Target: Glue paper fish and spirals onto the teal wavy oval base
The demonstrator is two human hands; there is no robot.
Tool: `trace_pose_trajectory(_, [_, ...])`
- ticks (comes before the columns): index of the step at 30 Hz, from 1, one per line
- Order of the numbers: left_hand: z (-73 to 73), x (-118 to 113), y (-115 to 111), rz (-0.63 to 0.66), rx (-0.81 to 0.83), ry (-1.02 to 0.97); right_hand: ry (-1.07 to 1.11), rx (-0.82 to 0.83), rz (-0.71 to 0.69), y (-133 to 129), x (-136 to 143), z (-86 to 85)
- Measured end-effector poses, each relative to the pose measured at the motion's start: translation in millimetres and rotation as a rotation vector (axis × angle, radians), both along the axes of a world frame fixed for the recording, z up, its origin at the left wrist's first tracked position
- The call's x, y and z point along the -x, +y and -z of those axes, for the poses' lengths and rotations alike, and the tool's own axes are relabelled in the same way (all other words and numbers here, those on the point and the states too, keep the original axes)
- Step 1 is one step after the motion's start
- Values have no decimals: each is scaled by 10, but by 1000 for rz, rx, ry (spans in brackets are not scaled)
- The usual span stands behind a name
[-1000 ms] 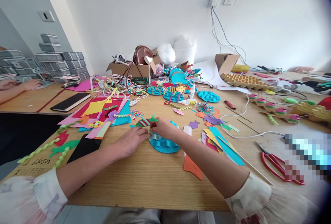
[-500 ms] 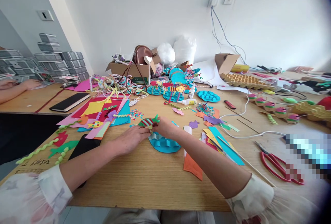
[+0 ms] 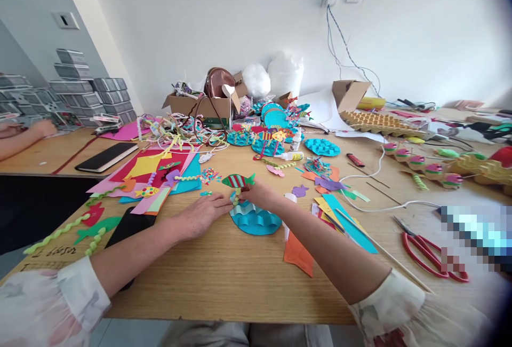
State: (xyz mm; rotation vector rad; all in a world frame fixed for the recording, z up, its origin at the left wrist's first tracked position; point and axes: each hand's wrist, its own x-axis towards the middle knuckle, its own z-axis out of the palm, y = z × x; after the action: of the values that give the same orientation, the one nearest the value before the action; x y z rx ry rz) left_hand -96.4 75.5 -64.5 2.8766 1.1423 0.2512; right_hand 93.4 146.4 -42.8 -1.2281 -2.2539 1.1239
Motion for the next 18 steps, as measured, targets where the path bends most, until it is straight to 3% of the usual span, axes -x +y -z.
trace_pose_trajectory(6, [-48, -8, 3, 10, 53, -34, -131, -86, -37, -14, 11, -75])
trace_pose_trajectory(13, [8, 89, 48, -27, 131, -8, -284, -126, -36, -63, 27, -220])
trace_pose_trajectory(18, [-29, 42, 23, -23, 95, -22, -353, -162, -49, -77, 45, -254])
